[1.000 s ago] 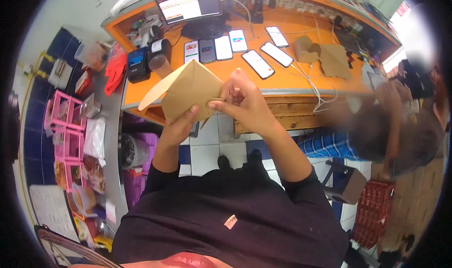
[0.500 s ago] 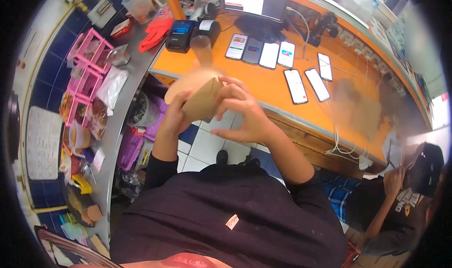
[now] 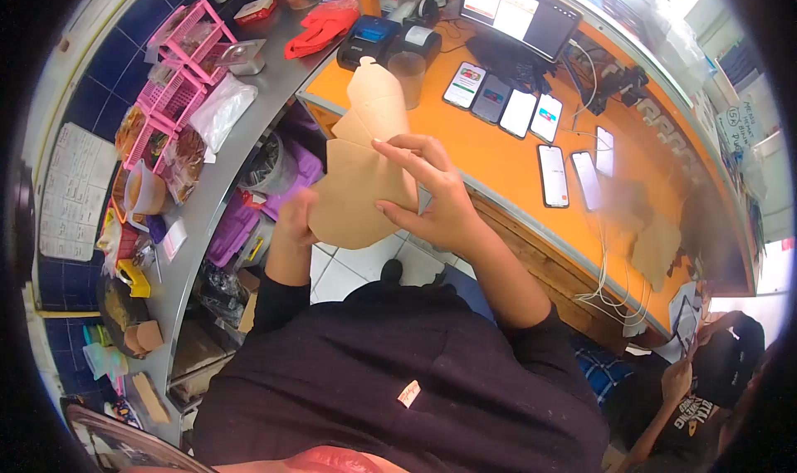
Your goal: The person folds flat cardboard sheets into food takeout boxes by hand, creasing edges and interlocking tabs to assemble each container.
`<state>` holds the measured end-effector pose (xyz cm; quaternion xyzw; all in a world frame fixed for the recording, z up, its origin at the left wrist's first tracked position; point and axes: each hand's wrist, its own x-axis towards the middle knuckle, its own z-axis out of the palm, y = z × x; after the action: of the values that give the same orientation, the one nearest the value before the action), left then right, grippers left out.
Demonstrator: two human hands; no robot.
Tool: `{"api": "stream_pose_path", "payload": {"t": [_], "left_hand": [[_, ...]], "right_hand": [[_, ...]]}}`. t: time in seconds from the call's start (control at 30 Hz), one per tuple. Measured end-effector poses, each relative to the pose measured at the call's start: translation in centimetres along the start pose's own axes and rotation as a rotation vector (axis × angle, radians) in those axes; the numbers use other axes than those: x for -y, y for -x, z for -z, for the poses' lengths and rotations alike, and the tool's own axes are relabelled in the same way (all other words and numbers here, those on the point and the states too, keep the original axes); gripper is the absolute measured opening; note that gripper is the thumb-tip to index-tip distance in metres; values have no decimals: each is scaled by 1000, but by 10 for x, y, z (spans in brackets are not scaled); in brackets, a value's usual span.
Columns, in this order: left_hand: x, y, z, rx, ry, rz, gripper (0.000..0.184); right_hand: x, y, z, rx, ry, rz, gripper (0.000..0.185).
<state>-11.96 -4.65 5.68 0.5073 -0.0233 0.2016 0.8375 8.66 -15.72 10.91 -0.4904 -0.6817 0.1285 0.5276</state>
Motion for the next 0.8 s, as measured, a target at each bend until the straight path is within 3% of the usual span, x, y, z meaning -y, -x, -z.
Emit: {"api": "stream_pose_path", "payload": {"t": [0.03, 0.1, 0.2, 0.3, 0.5, 0.6, 0.7, 0.73, 0.8], "left_hand": [[-10, -4, -6, -16, -51, 79, 70], [-34, -18, -23, -94, -613, 304, 52], [-48, -24, -25, -24, -895, 172, 37], [-61, -26, -22, 45, -975, 241, 38], [-65, -31, -8, 130, -1296, 48, 26], [-64, -35, 0, 102, -1489, -165, 23], [-73, -37, -13, -222, -1306, -93, 26], [-74, -38, -16, -356, -1082, -108, 28], [-77, -39, -15, -341, -1123, -54, 28]], "right_hand": [[-1, -1, -4, -11, 62, 16, 60], [-7, -6, -11, -39, 194, 52, 58], [-11, -9, -19, -152, 193, 33, 51], [-7, -14, -15, -108, 229, 46, 41], [-4, -11, -25, -89, 161, 1, 29], [-5, -7, -36, -151, 121, 40, 26], [-3, -3, -42, -328, 191, 86, 25], [-1, -4, -43, -339, 171, 90, 25], [6, -8, -43, -361, 129, 102, 24]]}}
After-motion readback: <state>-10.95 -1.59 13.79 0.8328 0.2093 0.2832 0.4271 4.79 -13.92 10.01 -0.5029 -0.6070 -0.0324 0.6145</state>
